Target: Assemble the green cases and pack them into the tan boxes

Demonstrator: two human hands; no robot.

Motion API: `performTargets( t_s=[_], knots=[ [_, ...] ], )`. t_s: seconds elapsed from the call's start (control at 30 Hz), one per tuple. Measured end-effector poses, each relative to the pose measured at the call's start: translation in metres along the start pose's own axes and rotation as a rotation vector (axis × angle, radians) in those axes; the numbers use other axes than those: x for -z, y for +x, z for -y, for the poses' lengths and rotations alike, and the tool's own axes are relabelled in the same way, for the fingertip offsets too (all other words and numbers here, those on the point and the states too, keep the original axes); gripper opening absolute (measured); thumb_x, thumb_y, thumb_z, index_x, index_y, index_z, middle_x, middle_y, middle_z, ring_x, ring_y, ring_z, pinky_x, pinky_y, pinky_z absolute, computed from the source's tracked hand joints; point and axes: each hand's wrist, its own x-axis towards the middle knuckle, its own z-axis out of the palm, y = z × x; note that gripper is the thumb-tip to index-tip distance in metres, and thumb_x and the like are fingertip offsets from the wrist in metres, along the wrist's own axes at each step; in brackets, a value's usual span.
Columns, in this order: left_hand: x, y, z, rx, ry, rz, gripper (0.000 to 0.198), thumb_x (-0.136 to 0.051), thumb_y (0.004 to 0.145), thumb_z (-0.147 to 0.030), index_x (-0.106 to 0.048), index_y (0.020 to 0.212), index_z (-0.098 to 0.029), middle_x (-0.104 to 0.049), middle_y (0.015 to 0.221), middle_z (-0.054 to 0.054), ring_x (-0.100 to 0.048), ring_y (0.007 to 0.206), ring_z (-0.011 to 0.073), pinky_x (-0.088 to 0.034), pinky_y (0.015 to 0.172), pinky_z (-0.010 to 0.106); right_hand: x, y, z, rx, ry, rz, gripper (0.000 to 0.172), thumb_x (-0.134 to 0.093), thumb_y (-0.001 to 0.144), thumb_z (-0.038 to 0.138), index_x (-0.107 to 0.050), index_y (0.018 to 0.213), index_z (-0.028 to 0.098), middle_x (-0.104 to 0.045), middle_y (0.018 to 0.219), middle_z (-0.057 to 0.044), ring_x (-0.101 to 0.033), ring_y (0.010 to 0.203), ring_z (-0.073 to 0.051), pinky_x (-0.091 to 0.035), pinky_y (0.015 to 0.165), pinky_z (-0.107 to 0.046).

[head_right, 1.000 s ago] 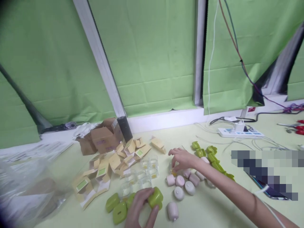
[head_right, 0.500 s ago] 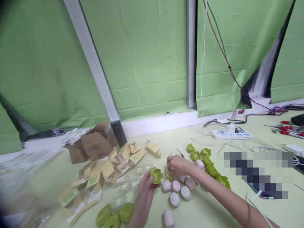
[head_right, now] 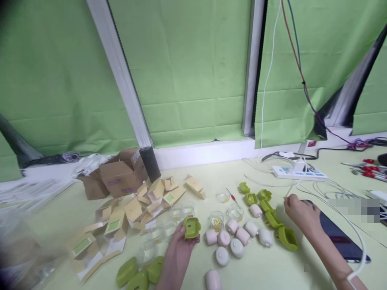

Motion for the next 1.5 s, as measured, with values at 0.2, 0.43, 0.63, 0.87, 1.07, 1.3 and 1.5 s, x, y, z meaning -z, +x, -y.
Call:
performTargets(
  t_s=[0.2,0.43,0.63,0.87,1.07,1.3,1.5],
  knots=[
    [-0.010,-0.007,-0.006,0.078,-0.067,-0.007,0.045,-0.071,0.065,-0.041,-0.062,0.101,-0.016,-0.060,0.075,0.002,-0.055,0.064,0.0149,-0.041,0.062,0.029,-0.021,-0.025,0.086,0.044,0.399,0.167,0.039,-0.043,0.085,0.056,-0.065,0.091,0.024,-0.064,0.096,-0.010,-0.063,0.082,-0.026,-0.053,0.067,-0.042],
    [-0.012,-0.006,-0.004,0.127,-0.086,0.007,0.032,-0.075,0.064,-0.037,-0.066,0.081,-0.012,-0.066,0.077,0.005,-0.058,0.068,0.0171,-0.042,0.066,0.029,-0.060,-0.069,0.161,0.082,0.937,0.498,0.030,-0.056,0.081,0.047,-0.065,0.090,0.019,-0.063,0.066,-0.001,-0.061,0.061,-0.016,-0.052,0.058,-0.031],
    [-0.013,-0.007,-0.002,0.045,-0.062,-0.007,0.022,-0.066,0.076,-0.031,-0.065,0.091,-0.015,-0.066,0.090,0.007,-0.059,0.083,0.0190,-0.043,0.085,0.035,-0.057,-0.077,0.157,0.160,0.780,0.513,0.018,-0.051,0.082,0.031,-0.063,0.090,0.020,-0.064,0.076,-0.002,-0.060,0.073,-0.019,-0.048,0.068,-0.033],
    [-0.020,-0.016,-0.019,-0.210,0.084,0.022,0.022,-0.055,0.084,-0.027,-0.061,0.104,-0.021,-0.061,0.105,0.006,-0.055,0.097,0.0193,-0.042,0.088,0.035,-0.072,-0.117,0.183,0.714,0.072,0.705,0.009,-0.061,0.075,0.020,-0.067,0.080,0.019,-0.065,0.083,-0.008,-0.057,0.083,-0.026,-0.041,0.074,-0.039],
    [-0.016,-0.015,-0.022,-0.163,-0.039,-0.016,0.017,-0.059,0.081,-0.031,-0.065,0.090,-0.017,-0.064,0.097,0.007,-0.056,0.095,0.0205,-0.042,0.091,0.039,-0.101,-0.127,0.189,0.669,0.050,0.717,0.006,-0.063,0.071,0.015,-0.068,0.070,0.019,-0.069,0.077,-0.007,-0.061,0.078,-0.026,-0.043,0.071,-0.038],
    [-0.020,-0.017,-0.016,-0.094,0.015,0.025,0.020,-0.060,0.082,-0.028,-0.067,0.097,-0.015,-0.066,0.103,0.010,-0.057,0.106,0.0245,-0.038,0.099,0.042,-0.059,-0.089,0.172,0.387,0.548,0.578,0.022,-0.046,0.091,0.029,-0.058,0.108,0.024,-0.068,0.093,-0.002,-0.063,0.085,-0.017,-0.050,0.073,-0.027],
    [-0.016,-0.018,0.003,0.004,0.121,0.083,0.033,-0.069,0.075,-0.027,-0.066,0.107,-0.018,-0.065,0.114,0.010,-0.054,0.115,0.0270,-0.033,0.106,0.043,-0.065,-0.086,0.166,0.466,0.525,0.321,0.018,-0.047,0.093,0.032,-0.060,0.101,0.023,-0.068,0.092,-0.003,-0.063,0.083,-0.017,-0.048,0.072,-0.029]
  ],
)
